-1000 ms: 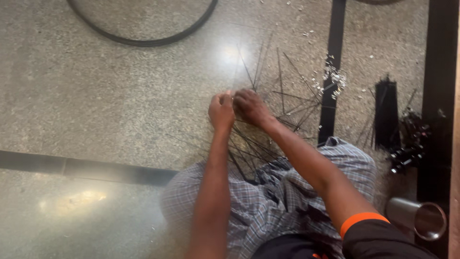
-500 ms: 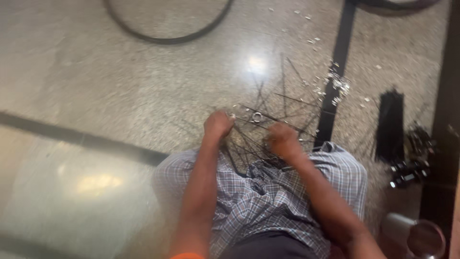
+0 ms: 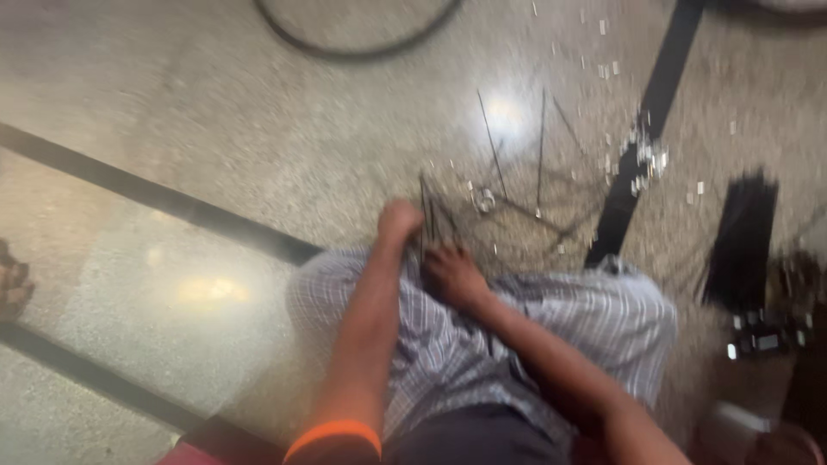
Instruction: The person sits on the floor and assembles a bicycle wheel by inserting spokes into the hub and rim. They manipulate the spokes and hub, occasionally adjusting the wheel's position. The person also gathers loose spokes from the floor.
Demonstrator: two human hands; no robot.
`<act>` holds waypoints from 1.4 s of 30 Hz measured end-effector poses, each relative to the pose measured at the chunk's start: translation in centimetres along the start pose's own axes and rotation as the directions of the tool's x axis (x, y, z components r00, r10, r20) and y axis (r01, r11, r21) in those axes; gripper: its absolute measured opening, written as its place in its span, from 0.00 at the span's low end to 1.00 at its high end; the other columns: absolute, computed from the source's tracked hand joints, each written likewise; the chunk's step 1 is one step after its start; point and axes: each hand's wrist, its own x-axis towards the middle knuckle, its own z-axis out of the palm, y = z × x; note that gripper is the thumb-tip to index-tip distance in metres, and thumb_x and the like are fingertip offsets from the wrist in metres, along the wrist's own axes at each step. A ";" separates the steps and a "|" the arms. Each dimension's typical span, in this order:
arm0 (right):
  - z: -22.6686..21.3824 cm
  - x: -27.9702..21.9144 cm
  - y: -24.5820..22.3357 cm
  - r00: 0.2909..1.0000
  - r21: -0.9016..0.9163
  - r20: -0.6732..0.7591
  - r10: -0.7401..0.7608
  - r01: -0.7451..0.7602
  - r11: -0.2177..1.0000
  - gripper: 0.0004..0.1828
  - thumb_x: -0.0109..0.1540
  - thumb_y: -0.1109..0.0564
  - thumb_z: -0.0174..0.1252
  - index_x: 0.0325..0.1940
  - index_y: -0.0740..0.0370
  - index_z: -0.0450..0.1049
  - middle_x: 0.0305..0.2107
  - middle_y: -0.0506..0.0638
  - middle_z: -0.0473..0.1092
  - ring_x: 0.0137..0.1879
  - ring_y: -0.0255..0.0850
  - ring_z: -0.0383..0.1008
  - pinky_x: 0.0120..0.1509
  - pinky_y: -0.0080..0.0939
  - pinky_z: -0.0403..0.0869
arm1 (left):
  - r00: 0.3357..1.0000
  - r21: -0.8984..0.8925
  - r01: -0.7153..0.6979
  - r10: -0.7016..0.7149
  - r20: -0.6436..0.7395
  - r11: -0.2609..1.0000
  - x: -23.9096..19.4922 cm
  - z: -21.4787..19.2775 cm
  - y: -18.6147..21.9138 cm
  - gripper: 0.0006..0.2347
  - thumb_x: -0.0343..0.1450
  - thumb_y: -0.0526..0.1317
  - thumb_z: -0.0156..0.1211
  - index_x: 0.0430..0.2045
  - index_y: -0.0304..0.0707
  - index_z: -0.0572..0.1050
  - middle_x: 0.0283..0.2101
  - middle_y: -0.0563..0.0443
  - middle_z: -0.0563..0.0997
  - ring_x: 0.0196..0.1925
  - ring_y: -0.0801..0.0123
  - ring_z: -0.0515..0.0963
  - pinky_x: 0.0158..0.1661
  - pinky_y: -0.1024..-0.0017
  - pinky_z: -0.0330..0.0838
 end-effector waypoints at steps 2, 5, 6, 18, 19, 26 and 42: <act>0.1 -0.3 1.4 0.999 0.050 -0.008 0.047 -0.047 0.998 0.26 0.54 0.49 0.61 0.55 0.57 0.73 0.59 0.56 0.64 0.67 0.56 0.60 0.70 0.66 0.57 | 0.928 0.337 -0.372 0.336 0.161 0.865 1.5 1.3 -0.2 0.14 0.67 0.45 0.53 0.34 0.40 0.85 0.44 0.37 0.84 0.47 0.46 0.84 0.48 0.52 0.77; 0.1 -0.1 3.2 0.993 0.058 -0.073 0.097 -0.093 0.994 0.23 0.54 0.54 0.62 0.54 0.57 0.74 0.57 0.57 0.67 0.64 0.56 0.64 0.69 0.61 0.60 | 0.984 -0.294 -0.106 0.142 0.104 0.950 2.2 1.3 1.3 0.13 0.69 0.46 0.56 0.27 0.35 0.82 0.34 0.35 0.84 0.38 0.47 0.85 0.44 0.54 0.79; -0.1 -0.7 2.6 0.997 0.111 -0.005 0.083 -0.081 0.990 0.20 0.55 0.53 0.62 0.51 0.58 0.74 0.54 0.57 0.68 0.62 0.56 0.64 0.68 0.60 0.60 | 0.994 -0.599 0.091 -0.039 0.099 0.795 1.4 0.8 1.6 0.14 0.70 0.46 0.57 0.24 0.33 0.81 0.31 0.35 0.83 0.35 0.48 0.86 0.43 0.54 0.79; 0.6 1.2 1.8 0.989 0.165 0.144 0.044 -0.068 0.984 0.10 0.56 0.53 0.65 0.40 0.55 0.76 0.41 0.54 0.70 0.53 0.51 0.67 0.58 0.56 0.65 | 0.980 -0.271 -0.196 0.180 -0.082 0.942 -4.2 -5.3 5.6 0.16 0.70 0.49 0.62 0.27 0.30 0.80 0.34 0.30 0.82 0.39 0.43 0.82 0.44 0.52 0.74; 0.4 1.5 3.1 0.991 0.161 0.105 0.079 -0.095 0.982 0.11 0.54 0.54 0.64 0.40 0.54 0.77 0.41 0.54 0.70 0.52 0.51 0.67 0.57 0.55 0.65 | 0.975 -0.270 -0.219 0.200 -0.096 0.938 -4.5 -5.5 5.4 0.15 0.69 0.48 0.62 0.27 0.30 0.80 0.35 0.30 0.82 0.40 0.42 0.81 0.45 0.52 0.73; 1.4 -1.5 4.8 0.987 0.264 0.102 0.122 -0.146 0.953 0.07 0.56 0.63 0.58 0.36 0.56 0.76 0.36 0.54 0.74 0.47 0.52 0.75 0.56 0.53 0.73 | 0.977 -0.081 -0.167 0.176 0.120 0.983 -5.1 -4.1 2.5 0.13 0.69 0.46 0.59 0.33 0.33 0.81 0.41 0.33 0.83 0.43 0.45 0.83 0.47 0.54 0.75; 0.8 -2.7 7.4 0.985 0.370 -0.065 0.159 -0.124 0.921 0.14 0.55 0.60 0.58 0.45 0.58 0.79 0.42 0.58 0.73 0.51 0.59 0.72 0.57 0.54 0.72 | 0.853 -0.113 -0.438 0.452 0.260 0.892 -4.0 6.4 1.7 0.10 0.66 0.39 0.60 0.34 0.33 0.83 0.39 0.33 0.84 0.42 0.44 0.84 0.47 0.55 0.77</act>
